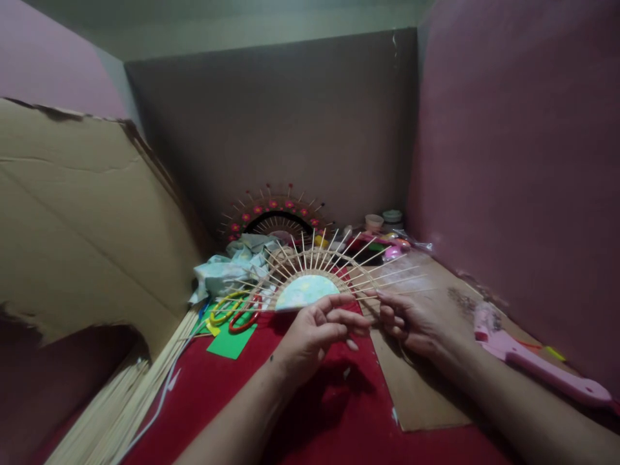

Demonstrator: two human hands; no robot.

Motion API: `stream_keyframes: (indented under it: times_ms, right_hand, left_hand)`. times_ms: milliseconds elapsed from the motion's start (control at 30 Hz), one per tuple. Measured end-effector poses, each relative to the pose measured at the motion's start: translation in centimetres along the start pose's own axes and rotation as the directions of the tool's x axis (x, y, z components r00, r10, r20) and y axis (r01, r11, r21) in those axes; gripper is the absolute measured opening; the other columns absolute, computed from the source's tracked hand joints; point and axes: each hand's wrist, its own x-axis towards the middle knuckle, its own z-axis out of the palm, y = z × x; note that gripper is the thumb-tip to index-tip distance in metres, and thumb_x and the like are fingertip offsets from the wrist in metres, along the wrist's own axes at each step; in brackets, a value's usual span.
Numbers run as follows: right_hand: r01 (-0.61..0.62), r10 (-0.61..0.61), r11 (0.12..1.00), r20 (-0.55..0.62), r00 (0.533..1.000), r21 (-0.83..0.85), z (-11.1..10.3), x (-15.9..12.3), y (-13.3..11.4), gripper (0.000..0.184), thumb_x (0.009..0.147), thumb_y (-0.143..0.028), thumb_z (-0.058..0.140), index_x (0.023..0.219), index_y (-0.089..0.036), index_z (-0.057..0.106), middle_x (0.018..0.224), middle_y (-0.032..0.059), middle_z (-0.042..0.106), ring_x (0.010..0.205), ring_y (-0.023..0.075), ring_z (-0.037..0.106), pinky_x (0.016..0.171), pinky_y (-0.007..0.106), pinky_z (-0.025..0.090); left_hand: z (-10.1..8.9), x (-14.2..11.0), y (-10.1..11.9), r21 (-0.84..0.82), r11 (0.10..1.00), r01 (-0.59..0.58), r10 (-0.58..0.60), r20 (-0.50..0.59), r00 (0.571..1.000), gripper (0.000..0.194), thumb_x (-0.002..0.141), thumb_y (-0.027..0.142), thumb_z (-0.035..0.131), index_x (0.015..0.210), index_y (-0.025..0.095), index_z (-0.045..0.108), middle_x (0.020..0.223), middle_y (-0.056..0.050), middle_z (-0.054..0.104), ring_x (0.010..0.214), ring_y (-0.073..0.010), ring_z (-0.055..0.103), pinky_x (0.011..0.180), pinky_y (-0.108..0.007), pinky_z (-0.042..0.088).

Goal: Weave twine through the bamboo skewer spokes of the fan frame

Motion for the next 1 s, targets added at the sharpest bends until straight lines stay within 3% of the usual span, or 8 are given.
stream_keyframes:
  times_ms: [200, 367, 533, 733, 833, 1000]
  right_hand:
    - [0.005, -0.005, 1.000, -0.019, 1.000, -0.005, 0.10, -0.12, 0.02, 0.002, 0.076, -0.015, 0.059, 0.078, -0.014, 0.059, 0.041, -0.0077, 0.041, 0.031, 0.0009, 0.025, 0.030, 0.011, 0.017]
    - [0.004, -0.005, 1.000, -0.034, 0.999, -0.009, 0.07, -0.02, 0.03, 0.006, 0.077, -0.016, 0.057, 0.081, -0.014, 0.060, 0.042, -0.0071, 0.042, 0.031, 0.0013, 0.027, 0.030, 0.011, 0.018]
    - [0.000, -0.001, 1.000, -0.047, 0.999, -0.015, 0.07, 0.00, 0.05, 0.007, 0.076, -0.017, 0.059, 0.082, -0.014, 0.061, 0.042, -0.0070, 0.042, 0.032, 0.0012, 0.025, 0.029, 0.011, 0.017]
    - [0.005, -0.006, 1.000, -0.048, 0.999, -0.025, 0.09, -0.08, 0.08, 0.006, 0.075, -0.018, 0.059, 0.081, -0.015, 0.060, 0.043, -0.0065, 0.042, 0.033, 0.0017, 0.025, 0.030, 0.011, 0.016]
    - [0.016, -0.017, 0.999, -0.043, 0.999, -0.029, 0.13, -0.08, 0.15, 0.004, 0.075, -0.018, 0.059, 0.076, -0.015, 0.059, 0.042, -0.0066, 0.041, 0.033, 0.0016, 0.024, 0.030, 0.012, 0.015]
    - [0.022, -0.023, 0.999, -0.026, 0.999, -0.033, 0.20, -0.04, 0.03, 0.013, 0.077, -0.024, 0.057, 0.068, -0.016, 0.053, 0.043, -0.0059, 0.041, 0.033, 0.0018, 0.023, 0.032, 0.014, 0.013]
  left_hand:
    - [-0.32, 0.14, -0.16, 0.091, 0.995, 0.043, -0.032, -0.117, 0.993, 0.025, 0.071, 0.015, 0.062, 0.095, 0.010, 0.059, 0.062, -0.005, 0.064, 0.051, -0.0119, 0.055, 0.054, -0.025, 0.043]
    - [-0.69, 0.44, -0.45, 0.054, 0.998, 0.039, -0.031, -0.141, 0.989, 0.024, 0.066, 0.008, 0.059, 0.089, 0.011, 0.061, 0.062, -0.004, 0.062, 0.052, -0.0104, 0.053, 0.054, -0.022, 0.041]
    - [-0.36, 0.47, -0.29, -0.009, 0.998, 0.060, -0.061, -0.164, 0.985, 0.032, 0.059, 0.006, 0.067, 0.090, 0.011, 0.062, 0.071, -0.006, 0.063, 0.060, -0.0118, 0.057, 0.054, -0.021, 0.042]
    - [-0.47, 0.46, -0.65, 0.137, 0.989, 0.050, -0.025, -0.176, 0.984, 0.013, 0.064, 0.016, 0.070, 0.070, 0.011, 0.060, 0.060, -0.002, 0.059, 0.047, -0.0077, 0.050, 0.047, -0.020, 0.040]
    - [-0.47, 0.38, -0.77, 0.203, 0.973, 0.110, -0.070, -0.195, 0.978, 0.015, 0.067, 0.021, 0.069, 0.063, 0.011, 0.058, 0.056, -0.003, 0.058, 0.042, -0.0077, 0.048, 0.039, -0.018, 0.038]
    - [-0.28, 0.33, -0.86, 0.152, 0.978, 0.142, -0.105, -0.226, 0.968, 0.024, 0.068, 0.031, 0.069, 0.066, 0.014, 0.053, 0.055, -0.002, 0.058, 0.039, -0.0081, 0.047, 0.034, -0.018, 0.038]
